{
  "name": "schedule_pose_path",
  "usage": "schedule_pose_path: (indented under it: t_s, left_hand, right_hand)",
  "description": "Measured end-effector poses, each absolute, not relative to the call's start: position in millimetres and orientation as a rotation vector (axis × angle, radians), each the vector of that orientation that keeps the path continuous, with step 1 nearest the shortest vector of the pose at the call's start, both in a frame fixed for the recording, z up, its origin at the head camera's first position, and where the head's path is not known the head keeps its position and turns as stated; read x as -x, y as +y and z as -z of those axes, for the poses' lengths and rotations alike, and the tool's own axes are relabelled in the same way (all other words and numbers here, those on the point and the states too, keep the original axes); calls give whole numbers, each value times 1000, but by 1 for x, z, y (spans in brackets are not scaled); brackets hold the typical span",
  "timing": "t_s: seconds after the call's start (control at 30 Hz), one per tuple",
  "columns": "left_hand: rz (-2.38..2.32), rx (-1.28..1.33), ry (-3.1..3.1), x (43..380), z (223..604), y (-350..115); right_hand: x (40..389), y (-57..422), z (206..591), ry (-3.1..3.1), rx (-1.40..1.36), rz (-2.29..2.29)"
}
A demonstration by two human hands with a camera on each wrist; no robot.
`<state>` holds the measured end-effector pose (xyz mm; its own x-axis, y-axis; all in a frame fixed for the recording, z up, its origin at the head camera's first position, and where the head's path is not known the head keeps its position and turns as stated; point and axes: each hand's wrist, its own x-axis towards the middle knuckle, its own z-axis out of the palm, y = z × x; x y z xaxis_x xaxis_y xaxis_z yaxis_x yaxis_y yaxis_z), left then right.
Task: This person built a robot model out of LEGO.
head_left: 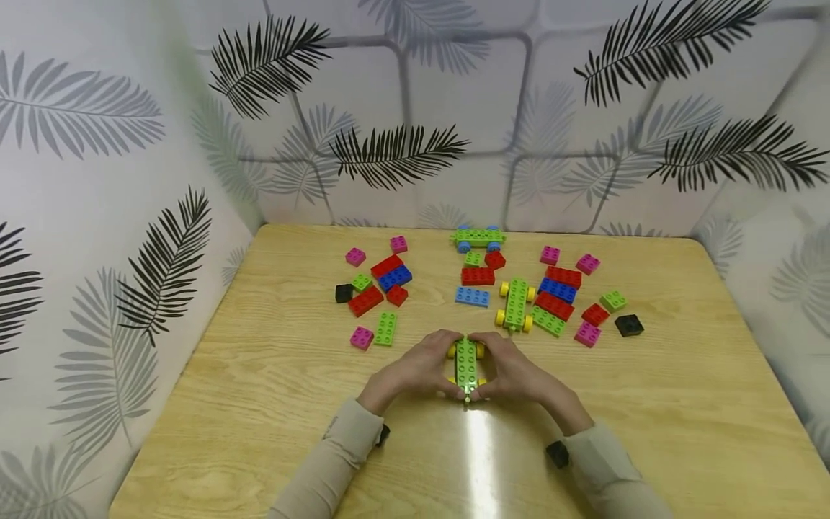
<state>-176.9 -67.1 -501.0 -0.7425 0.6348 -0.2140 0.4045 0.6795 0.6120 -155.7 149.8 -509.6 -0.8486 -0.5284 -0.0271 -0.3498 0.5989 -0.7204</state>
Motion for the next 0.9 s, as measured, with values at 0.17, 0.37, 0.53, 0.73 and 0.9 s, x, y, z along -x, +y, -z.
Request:
schedule_pose_path:
  t_s: [0.17, 0.37, 0.53, 0.73, 0.9]
  left_hand:
    - [-749, -824, 2491, 174, 497, -73]
    - [-871, -689, 2644, 176, 481, -105]
    - [-900, -554, 2840, 180, 472, -140]
    - [-879, -317, 2968, 176, 479, -176]
    - [-847, -215, 2930, 175, 485, -185]
  right_hand:
    - [152, 149, 511, 2622, 701, 1063]
    - [150, 150, 507, 2622, 650, 1013]
    - [149, 151, 505, 2627, 638, 1002]
    - [150, 151, 505, 2610, 651, 1017]
    - [149, 151, 504, 2597, 647, 1016]
